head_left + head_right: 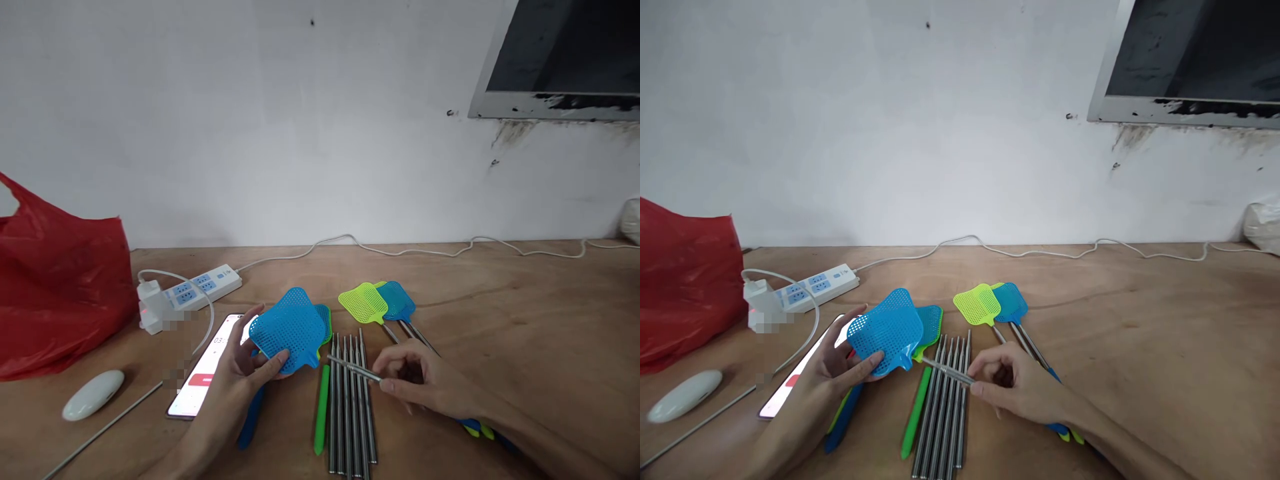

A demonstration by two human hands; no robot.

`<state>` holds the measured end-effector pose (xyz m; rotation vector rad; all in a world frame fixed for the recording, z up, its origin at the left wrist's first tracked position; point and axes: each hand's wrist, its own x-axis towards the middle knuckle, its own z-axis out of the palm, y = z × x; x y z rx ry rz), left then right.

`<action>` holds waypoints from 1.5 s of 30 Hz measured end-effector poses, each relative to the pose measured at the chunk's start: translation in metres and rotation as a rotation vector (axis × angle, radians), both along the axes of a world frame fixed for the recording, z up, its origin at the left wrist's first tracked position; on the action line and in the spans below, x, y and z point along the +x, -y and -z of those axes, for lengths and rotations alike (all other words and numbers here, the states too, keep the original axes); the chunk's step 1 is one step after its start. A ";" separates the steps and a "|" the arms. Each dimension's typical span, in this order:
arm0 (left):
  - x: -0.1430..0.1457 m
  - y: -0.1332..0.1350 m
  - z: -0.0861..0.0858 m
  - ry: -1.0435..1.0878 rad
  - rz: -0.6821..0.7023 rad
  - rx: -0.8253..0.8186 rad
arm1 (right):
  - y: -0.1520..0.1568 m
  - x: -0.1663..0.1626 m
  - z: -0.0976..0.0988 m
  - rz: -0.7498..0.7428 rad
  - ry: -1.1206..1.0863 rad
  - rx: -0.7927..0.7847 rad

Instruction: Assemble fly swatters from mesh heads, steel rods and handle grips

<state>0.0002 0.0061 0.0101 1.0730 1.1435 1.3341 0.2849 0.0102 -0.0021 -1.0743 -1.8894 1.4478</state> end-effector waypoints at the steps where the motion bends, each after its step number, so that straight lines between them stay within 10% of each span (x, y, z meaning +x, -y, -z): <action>1: 0.001 0.000 -0.001 0.004 -0.001 -0.007 | 0.001 0.000 0.001 -0.026 -0.004 -0.028; 45: 0.000 0.004 0.013 -0.107 0.088 0.012 | 0.013 -0.023 0.013 0.218 -0.092 -0.026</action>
